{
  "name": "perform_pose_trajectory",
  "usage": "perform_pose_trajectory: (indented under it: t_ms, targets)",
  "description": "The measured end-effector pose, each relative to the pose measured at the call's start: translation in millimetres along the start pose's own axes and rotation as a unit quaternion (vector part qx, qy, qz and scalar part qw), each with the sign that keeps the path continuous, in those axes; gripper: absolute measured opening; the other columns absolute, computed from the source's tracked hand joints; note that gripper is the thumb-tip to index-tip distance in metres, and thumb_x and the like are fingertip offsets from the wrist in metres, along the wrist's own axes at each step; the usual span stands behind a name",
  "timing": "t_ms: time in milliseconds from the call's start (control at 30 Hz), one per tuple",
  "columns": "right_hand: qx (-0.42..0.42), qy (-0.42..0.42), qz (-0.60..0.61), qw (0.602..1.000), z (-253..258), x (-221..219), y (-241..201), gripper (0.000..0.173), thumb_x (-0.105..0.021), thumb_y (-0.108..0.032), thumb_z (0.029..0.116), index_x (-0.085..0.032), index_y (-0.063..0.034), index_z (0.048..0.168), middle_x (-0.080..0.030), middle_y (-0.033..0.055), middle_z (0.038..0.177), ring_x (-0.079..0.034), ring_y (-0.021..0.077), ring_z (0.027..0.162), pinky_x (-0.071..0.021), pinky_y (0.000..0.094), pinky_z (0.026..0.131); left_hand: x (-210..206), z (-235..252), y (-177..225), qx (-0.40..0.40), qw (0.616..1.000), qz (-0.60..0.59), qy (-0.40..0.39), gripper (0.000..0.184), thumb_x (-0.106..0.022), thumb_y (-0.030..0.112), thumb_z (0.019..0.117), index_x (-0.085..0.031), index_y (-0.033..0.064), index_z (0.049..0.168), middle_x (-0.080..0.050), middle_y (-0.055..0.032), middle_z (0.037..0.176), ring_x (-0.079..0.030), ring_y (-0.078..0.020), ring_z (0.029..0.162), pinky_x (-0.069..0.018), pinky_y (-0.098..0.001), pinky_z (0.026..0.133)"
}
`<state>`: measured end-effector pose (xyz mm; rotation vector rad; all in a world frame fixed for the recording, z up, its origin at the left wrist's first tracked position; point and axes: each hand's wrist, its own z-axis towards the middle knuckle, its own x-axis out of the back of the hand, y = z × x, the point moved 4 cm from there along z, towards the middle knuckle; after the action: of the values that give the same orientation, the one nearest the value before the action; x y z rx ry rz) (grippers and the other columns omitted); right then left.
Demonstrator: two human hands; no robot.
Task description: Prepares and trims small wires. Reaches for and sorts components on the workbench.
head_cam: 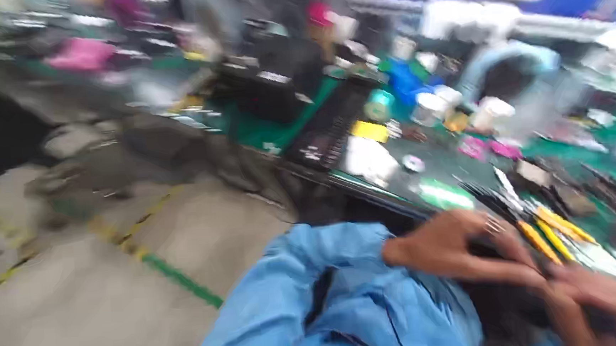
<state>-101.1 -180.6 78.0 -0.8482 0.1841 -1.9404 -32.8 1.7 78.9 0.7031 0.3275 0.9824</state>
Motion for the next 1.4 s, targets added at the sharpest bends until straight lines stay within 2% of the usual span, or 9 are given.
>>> perform_pose_trajectory:
  t_ms: [233,633,733,833,1000,1067,1167,1267,1400]
  targets:
    - [-0.022,0.085,-0.027,0.996,-4.6,-5.7,-0.5,0.011,-0.072,-0.02,0.0967,-0.073,-0.0091,0.098,-0.074,0.007,0.099,-0.069,0.0195,0.106,-0.0559,0.0392,0.096,3.1,-2.7,-10.2,0.128,0.987,-0.018,-0.091,0.014,-0.07,0.017,0.0973,-0.074,0.0038,0.097,-0.073,-0.0029,0.097,-0.067,-0.0108,0.099,-0.0546,-0.0327,0.092]
    - [-0.123,0.118,0.125,0.977,-11.5,-25.3,3.7,0.01,-0.066,-0.012,0.0981,-0.069,-0.0027,0.096,-0.072,0.0045,0.095,-0.069,0.0106,0.097,-0.058,0.0294,0.088,6.9,-1.1,-5.5,0.11,0.992,0.025,-0.054,0.005,-0.077,0.01,0.0888,-0.075,0.0059,0.092,-0.073,-0.0025,0.094,-0.069,-0.0126,0.095,-0.0574,-0.0316,0.088]
    - [-0.161,0.11,0.169,0.966,-12.0,-26.5,4.7,0.009,-0.064,-0.011,0.0986,-0.067,-0.0024,0.096,-0.071,0.0023,0.094,-0.069,0.0083,0.093,-0.0587,0.0277,0.086,6.7,-1.9,0.6,0.069,0.987,0.137,-0.045,0.004,-0.077,0.014,0.0878,-0.077,0.0132,0.091,-0.075,0.0025,0.095,-0.067,-0.0084,0.099,-0.0448,-0.0412,0.098]
    - [-0.234,0.1,0.283,0.925,-15.9,-31.0,10.0,0.008,-0.064,-0.012,0.0989,-0.068,-0.006,0.096,-0.071,-0.0012,0.092,-0.069,0.0071,0.084,-0.0604,0.0261,0.077,5.7,-1.8,4.8,0.015,0.976,0.213,-0.053,0.004,-0.075,0.016,0.0887,-0.078,0.0156,0.091,-0.076,0.0043,0.096,-0.065,-0.0052,0.102,-0.0365,-0.044,0.1]
    - [-0.375,0.063,0.517,0.767,-24.7,-43.3,14.2,0.013,-0.064,-0.021,0.0995,-0.069,-0.0102,0.096,-0.068,-0.0003,0.083,-0.066,0.0091,0.071,-0.0572,0.0261,0.064,6.2,-0.5,8.8,-0.035,0.958,0.274,-0.074,0.005,-0.074,0.016,0.0894,-0.078,0.0149,0.092,-0.076,0.0027,0.096,-0.065,-0.0053,0.101,-0.0348,-0.0442,0.1]
    - [-0.304,0.066,0.435,0.845,-21.6,-33.4,13.2,0.018,-0.062,-0.026,0.1022,-0.068,-0.0092,0.106,-0.07,0.0002,0.091,-0.067,0.0086,0.075,-0.0585,0.0256,0.064,8.7,0.8,9.2,-0.027,0.964,0.249,-0.083,0.005,-0.073,0.017,0.09,-0.078,0.0153,0.093,-0.076,0.0037,0.096,-0.065,-0.0046,0.101,-0.0355,-0.0433,0.1]
    - [-0.089,0.118,0.08,0.986,-16.6,-9.5,8.4,0.031,-0.066,-0.029,0.1007,-0.065,-0.0056,0.121,-0.07,0.0058,0.106,-0.068,0.0101,0.092,-0.0593,0.0268,0.077,13.0,2.1,11.3,0.0,0.975,0.2,-0.096,0.008,-0.072,0.02,0.0938,-0.077,0.0147,0.094,-0.076,0.0042,0.095,-0.065,-0.0035,0.099,-0.0363,-0.0426,0.102]
    - [0.047,0.143,-0.073,0.986,-14.8,-1.3,-6.4,0.025,-0.078,-0.023,0.0912,-0.071,-0.0104,0.112,-0.07,0.0073,0.104,-0.068,0.0155,0.099,-0.0584,0.0295,0.085,13.7,2.1,12.3,0.013,0.978,0.176,-0.109,0.01,-0.071,0.022,0.0965,-0.077,0.0139,0.096,-0.075,0.0041,0.095,-0.064,-0.0028,0.097,-0.037,-0.0409,0.101]
    - [0.095,0.148,-0.123,0.977,-18.6,-3.6,-16.2,0.018,-0.081,-0.02,0.0886,-0.074,-0.0121,0.103,-0.071,0.005,0.098,-0.067,0.017,0.095,-0.0559,0.0303,0.083,11.5,-0.2,13.6,0.018,0.979,0.166,-0.118,0.011,-0.07,0.022,0.098,-0.077,0.0136,0.098,-0.075,0.0044,0.095,-0.064,-0.002,0.097,-0.0373,-0.0397,0.1]
